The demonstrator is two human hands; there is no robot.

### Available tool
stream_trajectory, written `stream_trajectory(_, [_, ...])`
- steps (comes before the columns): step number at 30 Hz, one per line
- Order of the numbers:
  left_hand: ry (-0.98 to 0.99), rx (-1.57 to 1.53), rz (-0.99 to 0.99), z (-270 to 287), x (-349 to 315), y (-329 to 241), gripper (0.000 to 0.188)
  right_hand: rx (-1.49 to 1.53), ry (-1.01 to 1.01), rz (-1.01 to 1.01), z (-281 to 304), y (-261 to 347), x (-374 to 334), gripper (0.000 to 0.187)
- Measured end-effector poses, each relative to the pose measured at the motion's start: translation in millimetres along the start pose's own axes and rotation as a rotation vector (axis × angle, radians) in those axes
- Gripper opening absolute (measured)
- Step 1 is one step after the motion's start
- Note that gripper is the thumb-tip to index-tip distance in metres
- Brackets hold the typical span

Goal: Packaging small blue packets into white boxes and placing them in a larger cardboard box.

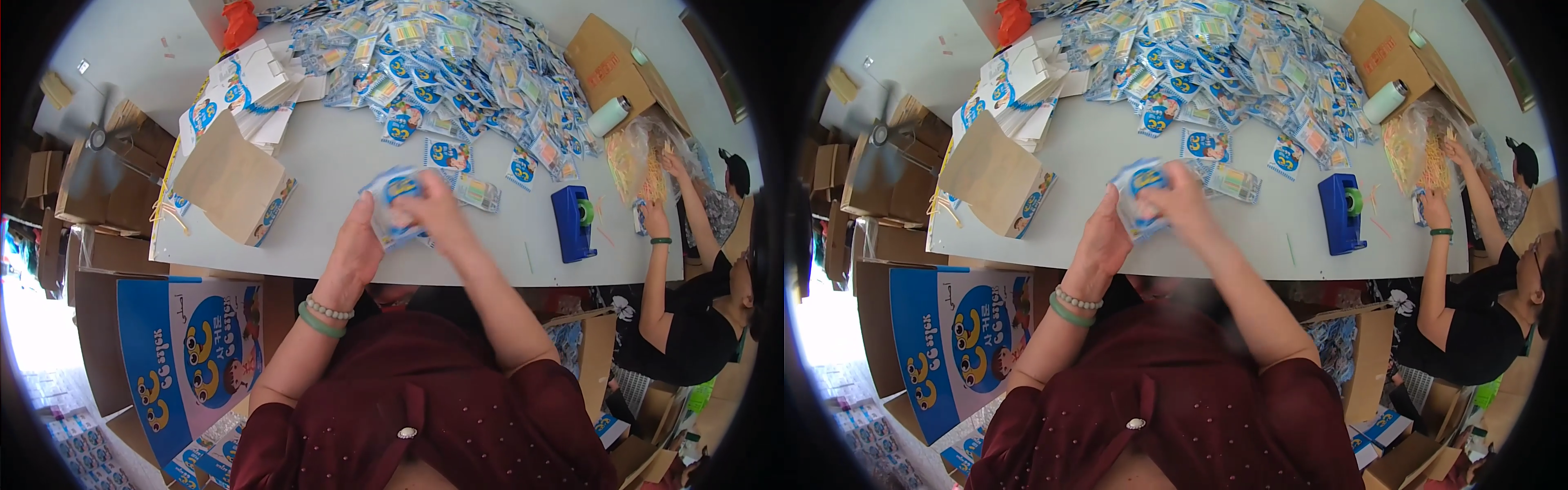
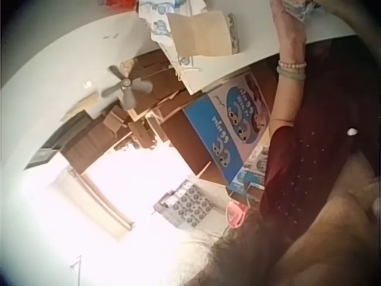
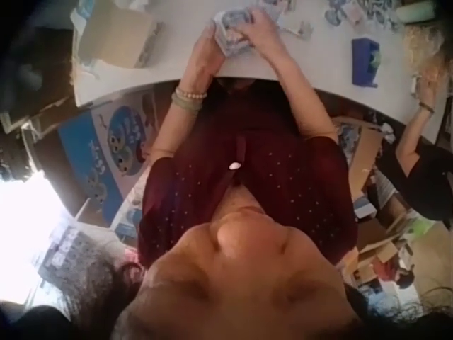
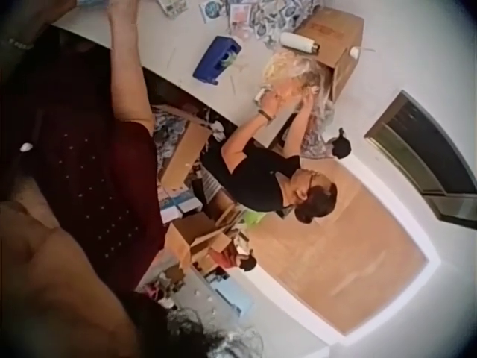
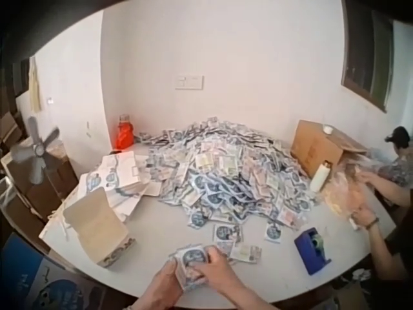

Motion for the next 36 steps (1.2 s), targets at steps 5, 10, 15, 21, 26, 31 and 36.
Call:
stream_trajectory(5, [-0.107, 0.253, -0.041, 7.9, -3.9, 3.3, 0.026, -0.632, -0.017, 0.269, -7.0, -27.4, -4.3, 0.035])
stream_trajectory(10, [-0.124, 0.094, 0.011, 18.9, -2.0, -5.2, 0.029, -1.548, -0.735, 0.471, 97.5, -44.6, 12.3, 0.031])
stream_trajectory(15, [-0.119, -0.043, 0.044, 26.4, -2.8, -8.5, 0.025, -1.319, -0.325, 0.132, 120.3, -21.8, 8.3, 0.025])
stream_trajectory(21, [-0.092, -0.02, 0.025, 28.1, -2.2, -12.5, 0.029, -0.749, -0.16, 0.055, 97.0, 5.6, 39.5, 0.021])
stream_trajectory(26, [-0.04, -0.051, 0.075, 16.1, -2.1, -12.6, 0.032, -1.588, -0.267, 0.391, 87.5, -28.8, 101.8, 0.034])
stream_trajectory(31, [-0.095, 0.008, -0.013, 35.3, -8.8, -25.0, 0.038, -1.404, -0.068, -0.339, 87.0, 11.7, 101.9, 0.054])
stream_trajectory(36, [-0.093, 0.004, -0.013, 24.5, -10.4, -21.9, 0.034, -1.441, -0.096, -0.123, 102.6, 6.6, 86.4, 0.048])
Point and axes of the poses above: each hand's wrist, its own x-axis towards the middle knuckle, its own z-axis out of the back of the hand, y = z × x, the point moved 1 cm from there along x, towards the middle knuckle, and after that the axes turned 3 degrees about x, right-handed, at the moved point
